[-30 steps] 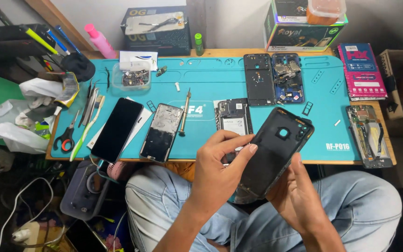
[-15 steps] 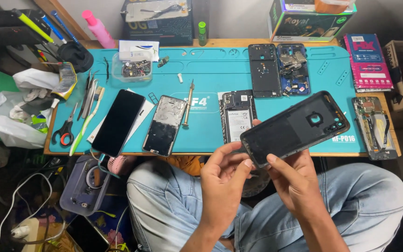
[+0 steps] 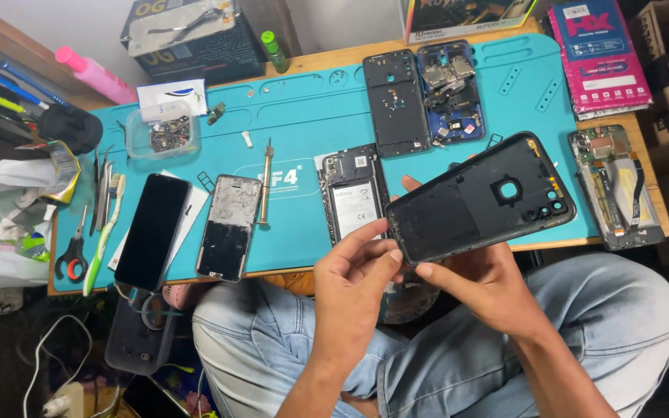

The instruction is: The person cleans the back cover of a disassembled smartphone using a toothbrush and a pink liquid, then wipes it with a tissue. The person handles the phone back cover, a toothbrush, a pink liquid bottle, and a tissue on a cluttered workbench.

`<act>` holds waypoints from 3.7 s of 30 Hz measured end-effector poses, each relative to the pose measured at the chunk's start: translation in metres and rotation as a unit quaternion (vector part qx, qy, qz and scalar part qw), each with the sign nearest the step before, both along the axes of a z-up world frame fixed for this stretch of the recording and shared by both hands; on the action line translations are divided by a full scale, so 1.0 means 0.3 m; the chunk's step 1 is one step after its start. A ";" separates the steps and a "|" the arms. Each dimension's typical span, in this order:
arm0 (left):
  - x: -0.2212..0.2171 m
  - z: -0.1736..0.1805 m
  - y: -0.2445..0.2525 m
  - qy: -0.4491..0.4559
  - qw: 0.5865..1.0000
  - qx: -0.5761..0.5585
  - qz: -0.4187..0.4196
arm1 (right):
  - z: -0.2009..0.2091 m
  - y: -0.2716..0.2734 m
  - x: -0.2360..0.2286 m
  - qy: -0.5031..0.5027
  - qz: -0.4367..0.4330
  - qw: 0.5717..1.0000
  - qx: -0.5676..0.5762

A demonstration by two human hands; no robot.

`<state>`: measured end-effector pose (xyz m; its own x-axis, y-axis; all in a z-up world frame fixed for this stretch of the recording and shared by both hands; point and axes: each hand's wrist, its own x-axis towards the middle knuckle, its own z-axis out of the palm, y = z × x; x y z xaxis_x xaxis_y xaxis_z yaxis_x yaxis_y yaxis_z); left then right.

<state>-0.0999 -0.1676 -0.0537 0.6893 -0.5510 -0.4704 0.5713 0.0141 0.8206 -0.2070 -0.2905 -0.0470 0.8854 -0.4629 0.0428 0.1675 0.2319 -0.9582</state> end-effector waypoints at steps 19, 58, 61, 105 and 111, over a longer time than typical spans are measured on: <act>-0.012 0.037 -0.094 -0.087 0.985 0.124 -0.085 | -0.022 -0.083 -0.061 0.043 -0.046 0.997 -0.054; 0.008 0.063 -0.037 0.099 0.992 0.008 -0.080 | -0.153 -0.065 -0.026 -0.067 -0.107 0.992 0.000; 0.007 0.068 -0.037 0.103 0.992 0.017 -0.076 | -0.149 -0.065 -0.024 -0.060 -0.101 0.993 0.014; 0.031 0.030 -0.031 -0.224 0.970 0.059 -0.077 | -0.297 -0.058 -0.117 -0.024 -0.057 0.994 -0.095; 0.029 -0.002 -0.014 -0.123 0.989 0.010 -0.082 | -0.282 -0.051 -0.117 0.004 -0.059 0.993 -0.098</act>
<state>-0.0913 -0.1718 -0.0542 0.6866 -0.6570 -0.3113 0.3482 -0.0788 0.9341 -0.2421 -0.3059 -0.1317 0.8267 -0.5462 0.1353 0.1739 0.0192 -0.9846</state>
